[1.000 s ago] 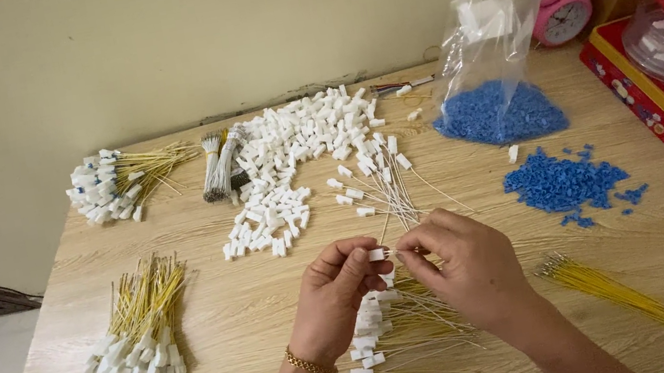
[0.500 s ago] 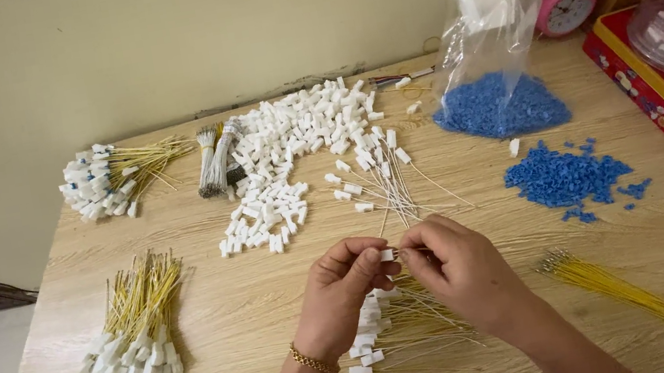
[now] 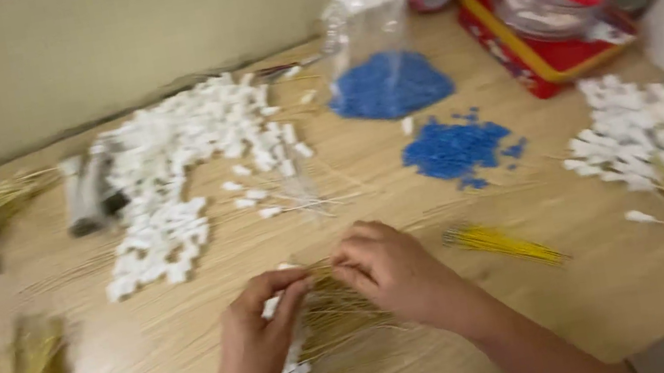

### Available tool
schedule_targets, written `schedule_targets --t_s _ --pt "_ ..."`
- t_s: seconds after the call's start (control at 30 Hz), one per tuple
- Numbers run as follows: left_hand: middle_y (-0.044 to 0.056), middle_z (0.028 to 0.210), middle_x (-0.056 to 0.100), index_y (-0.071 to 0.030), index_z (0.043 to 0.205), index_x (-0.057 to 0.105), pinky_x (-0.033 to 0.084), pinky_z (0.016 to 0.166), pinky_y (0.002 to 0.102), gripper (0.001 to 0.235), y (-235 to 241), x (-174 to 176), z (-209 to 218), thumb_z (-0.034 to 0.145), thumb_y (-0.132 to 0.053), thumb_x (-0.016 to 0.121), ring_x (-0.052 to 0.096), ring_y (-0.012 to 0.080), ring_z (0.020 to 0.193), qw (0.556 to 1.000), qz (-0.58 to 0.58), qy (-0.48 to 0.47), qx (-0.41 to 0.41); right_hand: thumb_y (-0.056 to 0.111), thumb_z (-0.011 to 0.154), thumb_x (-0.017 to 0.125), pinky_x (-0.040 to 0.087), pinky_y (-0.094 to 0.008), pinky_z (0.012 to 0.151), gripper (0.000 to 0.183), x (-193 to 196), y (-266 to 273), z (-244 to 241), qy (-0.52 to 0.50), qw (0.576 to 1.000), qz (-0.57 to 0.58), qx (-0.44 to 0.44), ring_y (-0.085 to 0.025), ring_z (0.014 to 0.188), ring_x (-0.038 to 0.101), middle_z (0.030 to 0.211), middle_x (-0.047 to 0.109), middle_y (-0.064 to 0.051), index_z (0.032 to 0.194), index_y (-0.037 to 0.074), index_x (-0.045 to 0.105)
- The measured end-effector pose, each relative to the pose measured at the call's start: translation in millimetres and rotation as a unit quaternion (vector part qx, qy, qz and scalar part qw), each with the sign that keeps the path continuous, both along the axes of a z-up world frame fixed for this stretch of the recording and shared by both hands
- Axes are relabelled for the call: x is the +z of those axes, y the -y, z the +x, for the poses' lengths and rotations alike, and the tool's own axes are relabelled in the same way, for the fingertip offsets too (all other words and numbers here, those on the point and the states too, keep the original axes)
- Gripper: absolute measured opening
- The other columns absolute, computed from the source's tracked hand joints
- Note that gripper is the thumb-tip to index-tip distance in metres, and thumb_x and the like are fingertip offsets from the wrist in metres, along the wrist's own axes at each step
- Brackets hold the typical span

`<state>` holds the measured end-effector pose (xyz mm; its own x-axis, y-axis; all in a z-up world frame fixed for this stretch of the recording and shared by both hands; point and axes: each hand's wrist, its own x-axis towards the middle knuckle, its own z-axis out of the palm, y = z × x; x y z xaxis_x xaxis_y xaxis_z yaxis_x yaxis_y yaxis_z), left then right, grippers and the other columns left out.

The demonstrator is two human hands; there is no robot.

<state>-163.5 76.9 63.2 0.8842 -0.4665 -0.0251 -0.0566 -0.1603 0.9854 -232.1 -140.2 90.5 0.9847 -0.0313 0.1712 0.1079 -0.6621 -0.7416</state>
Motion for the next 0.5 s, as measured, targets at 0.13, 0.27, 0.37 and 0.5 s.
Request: schedule_targets --t_s 0.13,0.27,0.37,0.5 --pt "0.009 0.099 0.077 -0.009 0.098 0.078 0.058 0.079 0.036 0.014 -6 -3 -1 0.085 -0.012 0.076 0.071 0.0237 0.098 0.971 0.136 0.195 0.007 0.022 0.086 0.071 0.049 -0.042 0.091 0.024 -26 65 -31 -0.020 0.987 -0.143 -0.071 -0.029 0.106 0.063 0.108 0.069 -0.008 0.106 0.009 0.071" --pt "0.008 0.101 0.077 -0.011 0.096 0.078 0.053 0.091 0.042 0.012 -4 -7 0 0.084 -0.014 0.076 0.068 0.0280 0.108 0.947 0.172 0.271 0.015 0.037 0.080 0.076 0.041 -0.046 0.096 0.042 -42 117 -71 -0.087 0.948 -0.252 -0.174 -0.032 0.115 0.058 0.118 0.067 -0.008 0.115 0.014 0.072" --pt "0.005 0.103 0.078 -0.011 0.095 0.077 0.051 0.095 0.042 0.012 10 10 -7 0.084 -0.015 0.076 0.067 0.0262 0.110 0.936 0.178 0.305 0.009 0.041 0.074 0.079 0.037 -0.050 0.093 0.052 -45 125 -84 -0.081 0.940 -0.273 -0.190 -0.035 0.117 0.056 0.120 0.066 -0.009 0.118 0.014 0.072" --pt "0.004 0.103 0.078 -0.012 0.096 0.077 0.049 0.096 0.044 0.014 33 23 -19 0.082 -0.015 0.076 0.066 0.0271 0.112 0.924 0.165 0.346 -0.017 0.045 0.077 0.077 0.039 -0.047 0.096 0.045 -50 132 -84 -0.157 0.921 -0.282 -0.216 -0.028 0.112 0.058 0.110 0.067 -0.004 0.112 0.017 0.072"
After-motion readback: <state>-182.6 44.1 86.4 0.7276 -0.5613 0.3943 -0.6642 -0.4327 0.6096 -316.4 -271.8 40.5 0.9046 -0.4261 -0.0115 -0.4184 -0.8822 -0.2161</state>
